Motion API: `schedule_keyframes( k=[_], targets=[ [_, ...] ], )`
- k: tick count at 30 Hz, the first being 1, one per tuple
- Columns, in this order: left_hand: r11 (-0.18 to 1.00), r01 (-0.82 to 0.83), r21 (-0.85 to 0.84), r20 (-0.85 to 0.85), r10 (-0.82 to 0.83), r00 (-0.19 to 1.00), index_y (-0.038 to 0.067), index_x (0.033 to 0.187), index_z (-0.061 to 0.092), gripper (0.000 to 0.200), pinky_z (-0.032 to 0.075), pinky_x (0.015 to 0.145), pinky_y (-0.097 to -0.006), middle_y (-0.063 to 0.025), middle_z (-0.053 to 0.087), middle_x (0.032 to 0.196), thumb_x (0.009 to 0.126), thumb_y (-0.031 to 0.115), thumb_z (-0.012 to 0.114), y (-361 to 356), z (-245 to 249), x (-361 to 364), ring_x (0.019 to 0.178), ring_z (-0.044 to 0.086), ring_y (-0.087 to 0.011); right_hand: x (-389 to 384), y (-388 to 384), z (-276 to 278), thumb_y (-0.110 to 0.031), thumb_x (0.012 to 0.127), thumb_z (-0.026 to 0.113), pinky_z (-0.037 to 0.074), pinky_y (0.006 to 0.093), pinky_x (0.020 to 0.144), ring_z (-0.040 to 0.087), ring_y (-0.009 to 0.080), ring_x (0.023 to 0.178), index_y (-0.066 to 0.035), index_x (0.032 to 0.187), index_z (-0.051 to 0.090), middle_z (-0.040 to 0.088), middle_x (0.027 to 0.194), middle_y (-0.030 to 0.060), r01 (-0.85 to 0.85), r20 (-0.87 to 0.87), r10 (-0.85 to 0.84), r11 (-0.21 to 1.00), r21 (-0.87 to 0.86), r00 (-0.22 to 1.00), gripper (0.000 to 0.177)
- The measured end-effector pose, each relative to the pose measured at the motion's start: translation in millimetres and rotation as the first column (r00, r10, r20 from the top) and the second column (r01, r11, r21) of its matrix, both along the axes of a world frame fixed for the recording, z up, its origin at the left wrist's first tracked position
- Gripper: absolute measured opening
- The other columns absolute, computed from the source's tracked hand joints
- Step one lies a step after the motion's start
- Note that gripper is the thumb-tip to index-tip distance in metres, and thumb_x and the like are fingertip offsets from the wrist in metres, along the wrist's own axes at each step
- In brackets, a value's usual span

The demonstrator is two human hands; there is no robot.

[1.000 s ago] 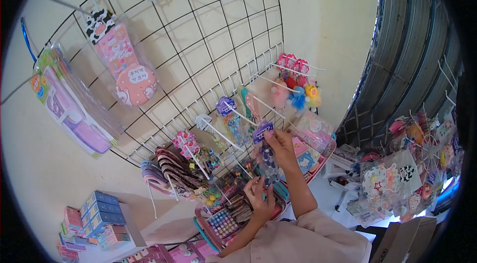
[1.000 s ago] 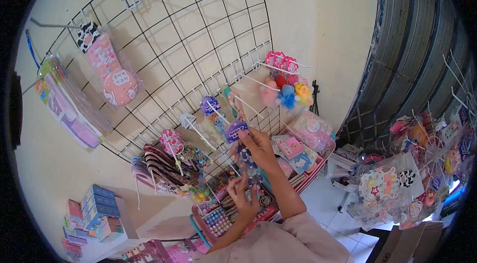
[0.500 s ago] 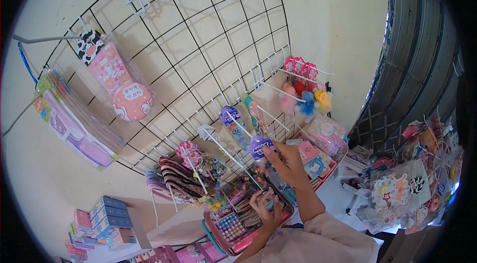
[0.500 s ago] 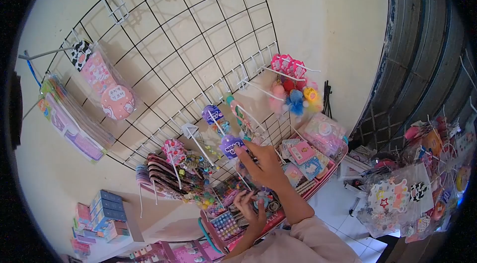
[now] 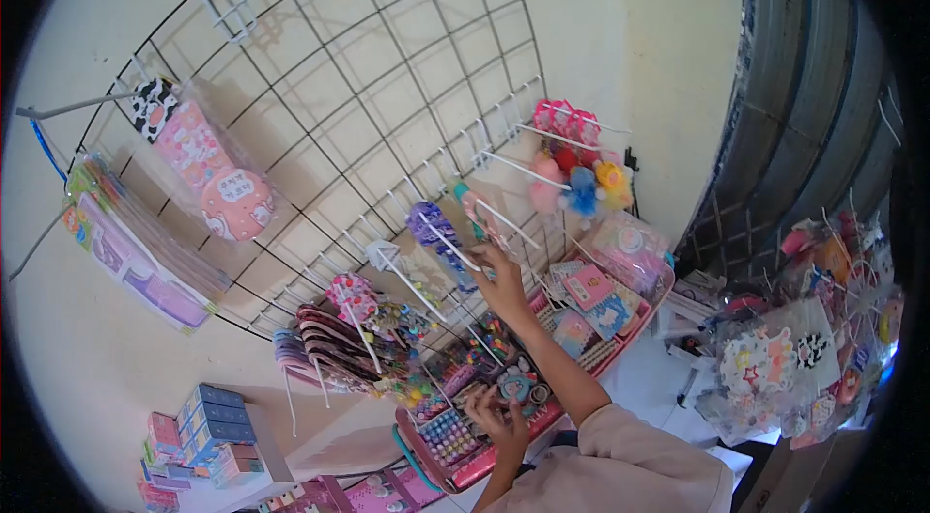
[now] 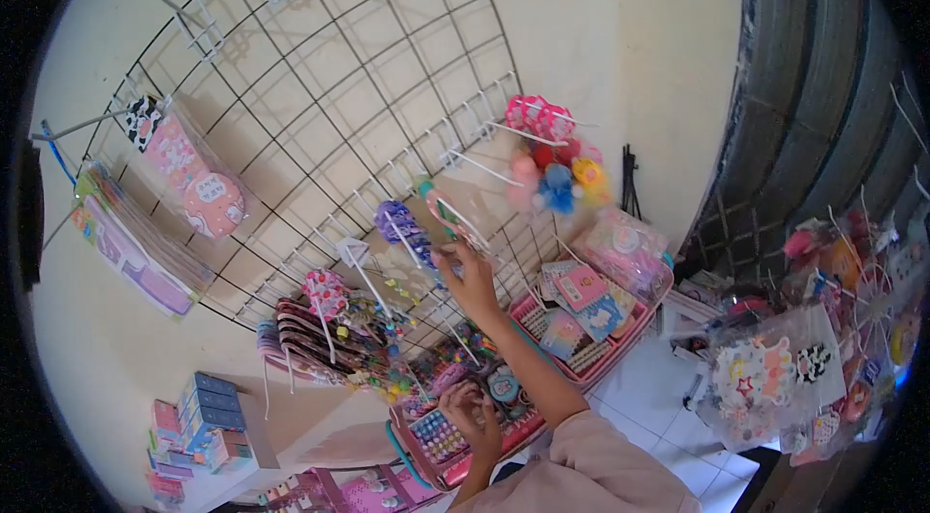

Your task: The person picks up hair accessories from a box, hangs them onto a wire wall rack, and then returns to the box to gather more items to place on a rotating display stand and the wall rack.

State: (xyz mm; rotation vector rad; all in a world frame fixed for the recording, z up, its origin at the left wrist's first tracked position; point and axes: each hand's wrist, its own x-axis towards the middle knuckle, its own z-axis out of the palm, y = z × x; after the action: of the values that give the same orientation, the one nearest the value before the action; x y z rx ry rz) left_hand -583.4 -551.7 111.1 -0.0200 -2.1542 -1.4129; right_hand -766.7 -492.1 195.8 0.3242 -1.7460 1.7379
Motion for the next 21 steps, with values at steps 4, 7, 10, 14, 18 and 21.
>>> schedule_keyframes(
  k=[4, 7, 10, 14, 18, 21],
  targets=[
    [0.993, 0.042, -0.111, -0.016, -0.044, 0.999, 0.0, 0.103, 0.037, 0.034, 0.038, 0.06, -0.0252, -0.014, 0.027, 0.105, 0.071, 0.0, 0.051, 3.2, -8.8, 17.3, 0.068, 0.043, -0.014, 75.0, 39.6, -60.3, -0.009, 0.073, 0.054, 0.043, 0.0267, 0.068, 0.056, 0.0182, 0.079, 0.001, 0.093, 0.049, 0.057, 0.085, 0.0122, -0.022, 0.28, 0.004, 0.998, 0.061, 0.96, 0.023],
    [0.969, 0.213, -0.124, 0.066, -0.207, 0.976, 0.0, 0.103, 0.037, 0.033, 0.038, 0.061, -0.026, -0.014, 0.027, 0.106, 0.072, 0.002, 0.05, 9.0, -8.2, 40.8, 0.068, 0.043, -0.0137, 165.5, 91.3, -113.9, -0.01, 0.073, 0.054, 0.043, 0.0271, 0.068, 0.057, 0.0172, 0.077, 0.001, 0.091, 0.051, 0.057, 0.081, 0.0118, -0.137, 0.53, 0.041, 0.98, 0.144, 0.847, 0.021],
    [0.92, 0.391, -0.032, 0.108, -0.386, 0.916, -0.001, 0.103, 0.036, 0.033, 0.037, 0.062, -0.0269, -0.0138, 0.027, 0.105, 0.074, 0.006, 0.05, 18.0, -29.0, 69.2, 0.067, 0.043, -0.0141, 285.6, 141.6, -160.1, -0.003, 0.071, 0.054, 0.045, 0.0252, 0.066, 0.057, 0.0143, 0.074, 0.002, 0.084, 0.053, 0.058, 0.078, 0.0097, -0.02, 0.578, 0.002, 0.999, 0.025, 0.816, 0.013],
    [0.838, 0.541, -0.074, 0.088, -0.535, 0.84, -0.002, 0.103, 0.036, 0.033, 0.037, 0.06, -0.0263, -0.0143, 0.027, 0.107, 0.075, 0.009, 0.05, 25.4, -52.4, 110.1, 0.071, 0.043, -0.0151, 468.1, 187.0, -166.7, 0.003, 0.068, 0.046, 0.045, 0.0254, 0.056, 0.058, 0.0135, 0.065, 0.001, 0.073, 0.055, 0.058, 0.071, 0.0109, 0.576, 0.783, -0.439, 0.807, 0.128, 0.441, 0.01],
    [0.782, 0.622, -0.03, 0.145, -0.612, 0.777, -0.001, 0.104, 0.036, 0.034, 0.037, 0.059, -0.0256, -0.0152, 0.029, 0.108, 0.076, 0.012, 0.049, 51.8, -83.9, 162.3, 0.074, 0.043, -0.0187, 597.5, 216.7, -139.7, -0.003, 0.065, 0.054, 0.044, 0.0282, 0.063, 0.053, 0.022, 0.075, -0.001, 0.083, 0.052, 0.052, 0.082, 0.0135, 0.76, 0.597, -0.799, 0.342, 0.552, -0.074, 0.018],
    [0.78, 0.608, -0.148, 0.078, -0.603, 0.794, 0.001, 0.106, 0.035, 0.035, 0.037, 0.058, -0.0255, -0.0116, 0.032, 0.106, 0.074, 0.003, 0.046, 82.4, -76.4, 201.6, 0.069, 0.039, -0.0165, 643.6, 231.7, -119.6, -0.007, 0.062, 0.058, 0.035, 0.0346, 0.079, 0.04, 0.0288, 0.094, -0.004, 0.095, 0.046, 0.042, 0.097, 0.0157, 0.669, 0.427, -0.867, 0.16, 0.726, -0.256, 0.036]
  ],
)
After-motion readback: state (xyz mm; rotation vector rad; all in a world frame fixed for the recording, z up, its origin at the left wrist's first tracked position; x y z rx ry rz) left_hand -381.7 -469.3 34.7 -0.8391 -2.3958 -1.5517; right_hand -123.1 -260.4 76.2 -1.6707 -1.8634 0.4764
